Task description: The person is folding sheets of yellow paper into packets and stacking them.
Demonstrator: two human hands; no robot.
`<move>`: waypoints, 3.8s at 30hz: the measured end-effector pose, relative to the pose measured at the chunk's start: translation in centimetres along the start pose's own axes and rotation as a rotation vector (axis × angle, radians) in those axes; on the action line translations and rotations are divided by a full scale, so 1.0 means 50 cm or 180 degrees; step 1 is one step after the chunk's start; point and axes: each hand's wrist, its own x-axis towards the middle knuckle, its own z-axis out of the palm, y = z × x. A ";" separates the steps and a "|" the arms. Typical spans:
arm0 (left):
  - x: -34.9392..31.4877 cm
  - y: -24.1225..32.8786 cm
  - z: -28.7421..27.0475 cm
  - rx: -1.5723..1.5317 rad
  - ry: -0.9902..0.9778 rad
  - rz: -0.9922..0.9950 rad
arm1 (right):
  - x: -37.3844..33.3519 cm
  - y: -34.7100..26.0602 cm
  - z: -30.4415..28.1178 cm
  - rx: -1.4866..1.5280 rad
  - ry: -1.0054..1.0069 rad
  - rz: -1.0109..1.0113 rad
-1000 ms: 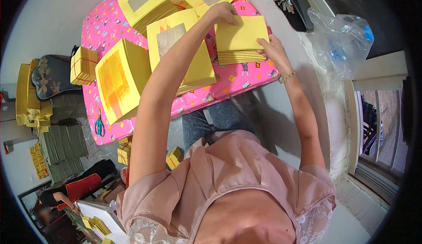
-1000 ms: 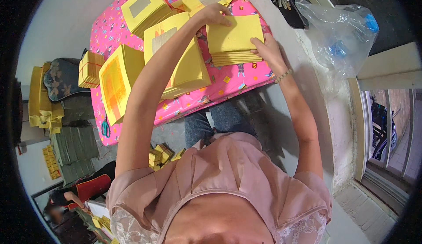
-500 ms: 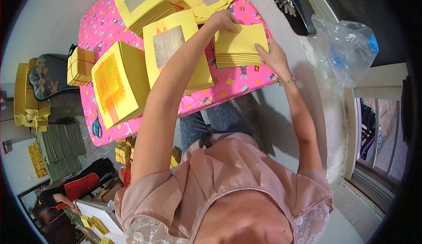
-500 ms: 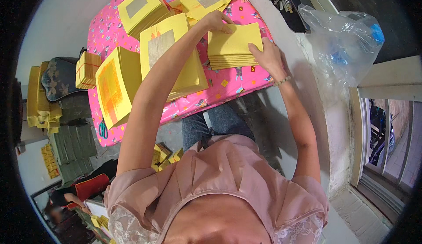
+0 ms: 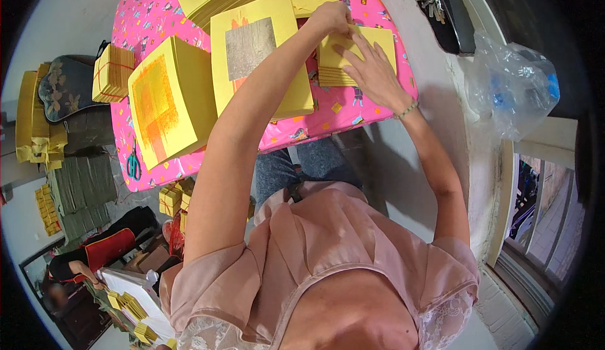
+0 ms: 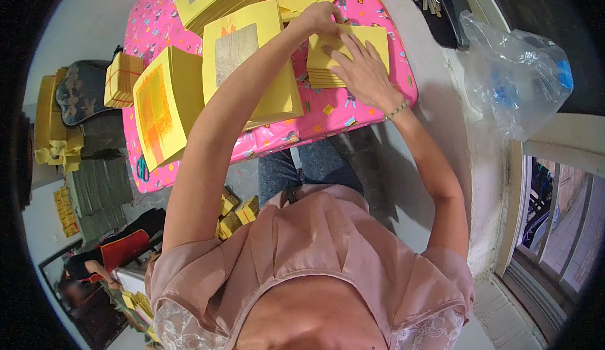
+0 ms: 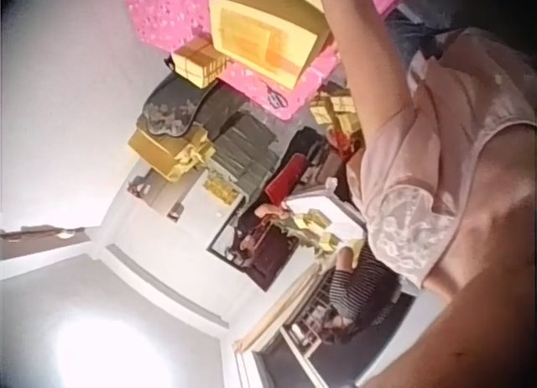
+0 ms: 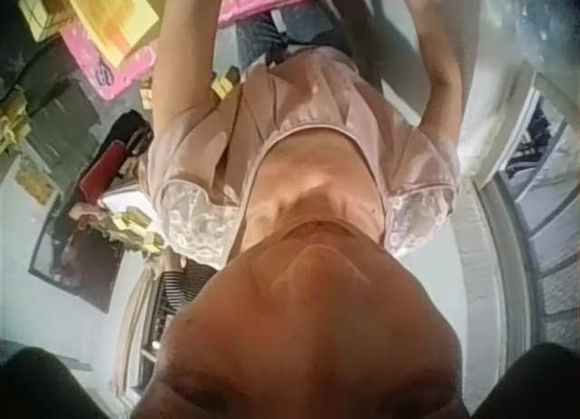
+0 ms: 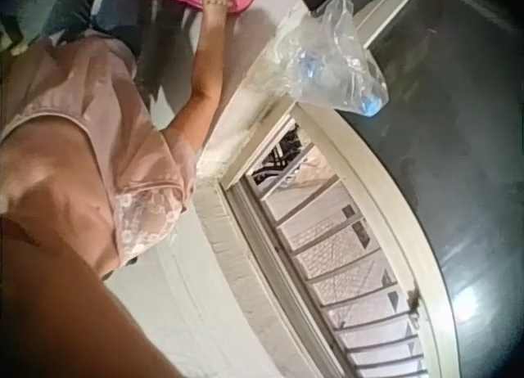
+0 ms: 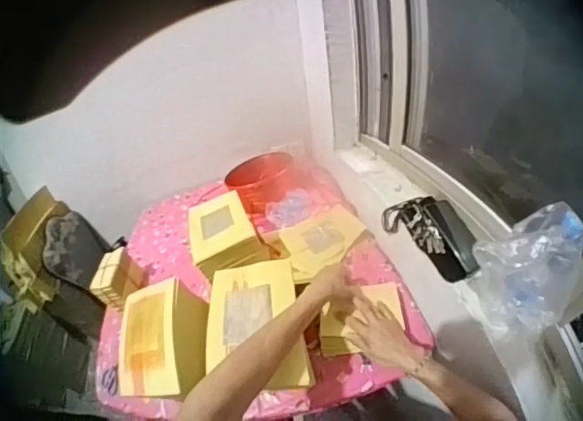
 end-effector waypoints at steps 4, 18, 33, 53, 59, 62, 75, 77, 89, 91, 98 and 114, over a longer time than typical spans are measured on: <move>0.001 0.007 0.003 0.0435 0.0042 -0.0084 | -0.007 0.001 0.012 -0.0125 -0.0200 -0.0028; -0.260 0.038 -0.126 -0.0644 0.1251 0.0599 | 0.042 0.010 -0.062 0.0118 -0.0888 0.0140; -0.641 -0.002 -0.101 -0.0455 0.1749 0.0116 | 0.092 -0.154 -0.181 0.1038 -0.0306 -0.0749; -0.664 -0.037 -0.014 -0.0236 0.2194 -0.0167 | 0.289 -0.154 -0.111 0.0914 0.0026 -0.0821; -0.652 -0.039 0.004 -0.0613 0.2279 -0.0271 | 0.387 -0.048 0.019 0.0615 -0.0203 -0.1197; -0.656 -0.043 0.006 -0.0761 0.2277 -0.0296 | 0.392 -0.048 0.033 0.0255 -0.0253 -0.1417; -0.660 -0.040 0.000 -0.0381 0.2296 -0.0187 | 0.292 -0.155 -0.094 0.1028 0.0643 -0.0900; -0.666 -0.040 -0.004 -0.0344 0.2332 -0.0119 | 0.240 -0.171 -0.128 0.1232 -0.0276 -0.0618; -0.658 -0.052 -0.008 -0.0595 0.2180 0.0087 | 0.107 -0.227 -0.133 0.0668 -0.0074 -0.1527; -0.660 -0.050 -0.010 -0.0612 0.2150 0.0076 | 0.111 -0.226 -0.132 0.0669 -0.0086 -0.1572; -0.664 -0.050 -0.018 -0.0669 0.2076 0.0138 | 0.129 -0.216 -0.131 0.1631 -0.0476 -0.1051; -0.670 -0.046 -0.027 -0.0611 0.1971 0.0066 | 0.133 -0.212 -0.120 0.2064 -0.0678 -0.0790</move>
